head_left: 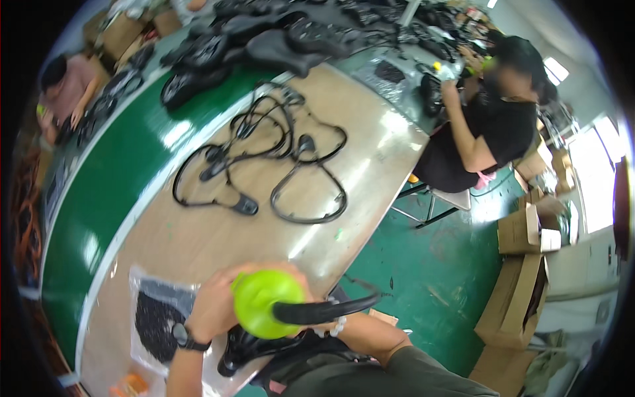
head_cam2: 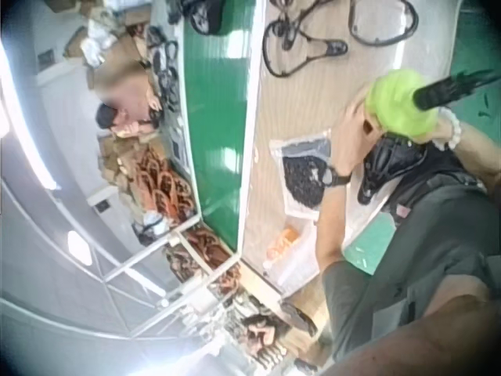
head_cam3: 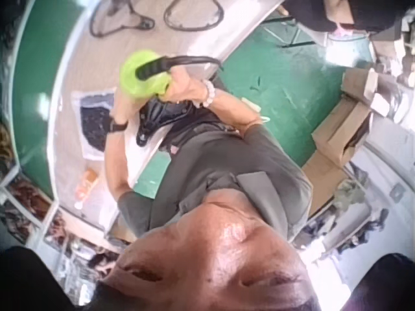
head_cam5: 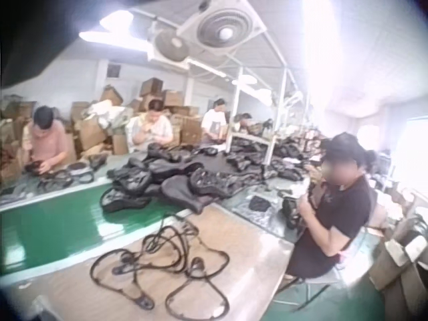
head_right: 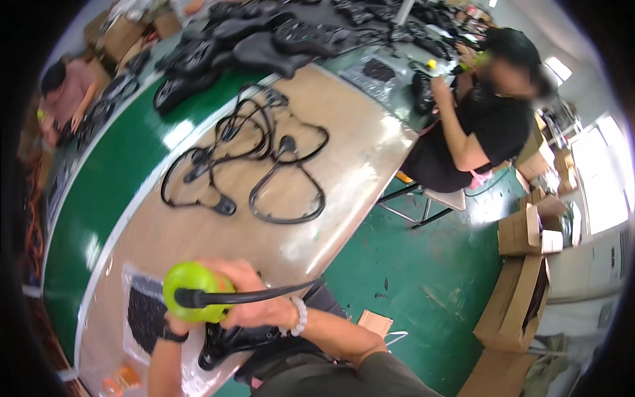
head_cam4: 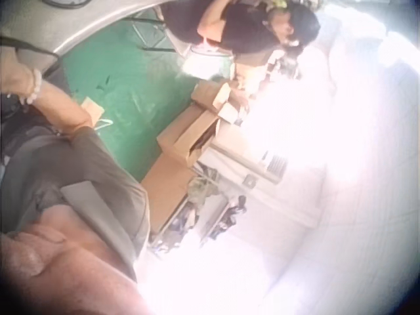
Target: Assemble components onto bicycle seats using an electric screwdriver at a factory workbench.
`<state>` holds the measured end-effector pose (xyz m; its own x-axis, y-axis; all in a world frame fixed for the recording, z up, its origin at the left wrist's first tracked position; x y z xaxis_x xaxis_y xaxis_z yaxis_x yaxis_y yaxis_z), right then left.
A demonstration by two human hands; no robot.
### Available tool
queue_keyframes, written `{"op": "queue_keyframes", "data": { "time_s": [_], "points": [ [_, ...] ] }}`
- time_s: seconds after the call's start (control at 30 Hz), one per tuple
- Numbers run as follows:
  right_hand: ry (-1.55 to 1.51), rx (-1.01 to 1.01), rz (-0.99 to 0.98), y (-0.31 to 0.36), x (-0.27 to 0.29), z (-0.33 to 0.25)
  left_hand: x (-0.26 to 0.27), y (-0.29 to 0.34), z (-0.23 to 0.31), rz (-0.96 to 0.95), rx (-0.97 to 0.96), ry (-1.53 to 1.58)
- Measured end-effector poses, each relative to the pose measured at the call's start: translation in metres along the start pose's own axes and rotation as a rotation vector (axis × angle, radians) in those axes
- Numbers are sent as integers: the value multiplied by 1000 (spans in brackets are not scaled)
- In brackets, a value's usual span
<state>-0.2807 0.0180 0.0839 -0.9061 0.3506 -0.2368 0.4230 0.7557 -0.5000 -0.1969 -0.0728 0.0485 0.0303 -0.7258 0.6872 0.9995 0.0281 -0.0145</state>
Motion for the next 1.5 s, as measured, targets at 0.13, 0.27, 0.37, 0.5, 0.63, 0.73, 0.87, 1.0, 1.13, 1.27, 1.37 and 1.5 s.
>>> {"op": "queue_keyframes", "data": {
  "time_s": [0.13,0.27,0.37,0.5,0.63,0.73,0.87,1.0,1.13,1.27,1.37,1.5],
  "points": [
    [-60,-228,42,31,-18,10,49,116,-77,650,622,-127],
    [140,-220,-93,27,-36,11,37,235,-122,585,870,-898],
    [229,-118,-66,27,-44,8,34,251,-122,612,892,-883],
    [247,-125,-93,27,-46,0,30,255,-131,725,817,-772],
    [190,-164,-100,31,-46,8,33,264,-124,745,789,-738],
    [167,-197,-114,32,-45,9,41,267,-109,862,745,-757],
    [-298,-156,14,50,-47,7,26,271,-114,1148,807,-125],
    [-228,171,84,38,-54,-37,-40,177,-55,995,499,972],
    [-133,235,298,39,-56,-63,-85,126,-26,900,473,1507],
    [-129,243,331,45,-46,-66,-101,116,-17,868,309,1729],
    [-163,203,314,43,-50,-63,-105,117,-12,822,296,1816],
    [-174,186,414,50,-35,-61,-107,113,-9,742,222,1923]
  ]
}}
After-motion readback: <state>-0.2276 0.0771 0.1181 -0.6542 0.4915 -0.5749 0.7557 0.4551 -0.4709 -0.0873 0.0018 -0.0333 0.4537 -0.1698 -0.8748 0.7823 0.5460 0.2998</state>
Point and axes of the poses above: each hand's wrist, its own y-axis away from the middle knuckle, its own x-axis out of the back of the hand, z = x × y, the point moved 8 cm from there along -y, towards the middle knuckle, and after that the axes turned 3 degrees about y, right-handed, at the moved point
